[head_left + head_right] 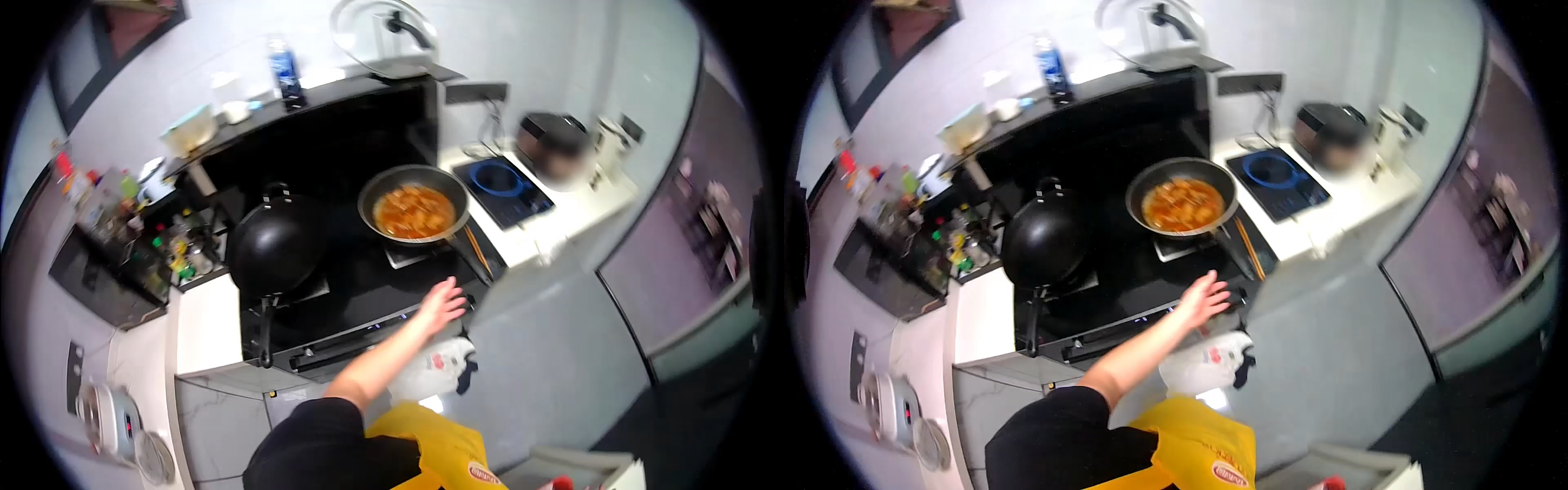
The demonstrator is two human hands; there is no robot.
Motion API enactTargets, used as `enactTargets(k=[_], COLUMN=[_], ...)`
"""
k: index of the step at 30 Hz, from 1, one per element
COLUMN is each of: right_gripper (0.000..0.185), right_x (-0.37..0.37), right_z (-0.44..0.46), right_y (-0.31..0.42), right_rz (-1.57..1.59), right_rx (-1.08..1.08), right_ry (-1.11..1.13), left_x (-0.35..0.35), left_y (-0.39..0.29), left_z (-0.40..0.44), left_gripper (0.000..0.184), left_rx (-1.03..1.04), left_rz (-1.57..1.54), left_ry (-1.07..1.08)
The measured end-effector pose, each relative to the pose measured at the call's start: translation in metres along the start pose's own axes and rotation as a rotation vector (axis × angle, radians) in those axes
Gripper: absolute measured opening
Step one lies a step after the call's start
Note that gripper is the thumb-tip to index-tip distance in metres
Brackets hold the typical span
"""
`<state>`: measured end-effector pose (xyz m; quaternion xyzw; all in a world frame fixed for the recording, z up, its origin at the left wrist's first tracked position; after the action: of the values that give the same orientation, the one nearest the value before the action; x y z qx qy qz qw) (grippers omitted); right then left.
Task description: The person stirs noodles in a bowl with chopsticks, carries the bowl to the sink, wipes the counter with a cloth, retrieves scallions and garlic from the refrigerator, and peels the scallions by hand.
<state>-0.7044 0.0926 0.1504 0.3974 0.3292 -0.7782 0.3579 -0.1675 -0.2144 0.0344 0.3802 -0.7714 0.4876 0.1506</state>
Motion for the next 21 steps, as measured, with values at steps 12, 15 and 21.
enactTargets(k=[12,15,21], right_gripper=[0.037,0.036,0.037], right_x=[0.163,0.188,0.227], right_z=[0.139,0.179,0.25], right_y=[0.126,0.154,0.228], right_rz=[0.943,1.003,1.146], right_rx=[-0.283,-0.325,-0.513], right_ry=[0.285,0.36,0.471], left_x=[0.083,0.081,0.064], left_y=[-0.034,-0.034,-0.038], left_z=[0.092,0.096,0.099], left_gripper=[0.019,0.018,0.019], left_rx=[0.263,0.284,0.309], left_rz=[-0.435,-0.395,-0.167], left_ry=[-0.175,-0.268,-0.424])
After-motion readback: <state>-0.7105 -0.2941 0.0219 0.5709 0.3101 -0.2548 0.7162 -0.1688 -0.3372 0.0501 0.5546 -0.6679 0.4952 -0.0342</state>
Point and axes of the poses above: each hand's wrist, its own z-axis towards the middle knuckle, its own x-axis out of the palm, y = z × x, the point moved 4 cm from there along z, towards the middle knuckle, and after that the axes turned 2 degrees about -y, right-handed, at the moved point
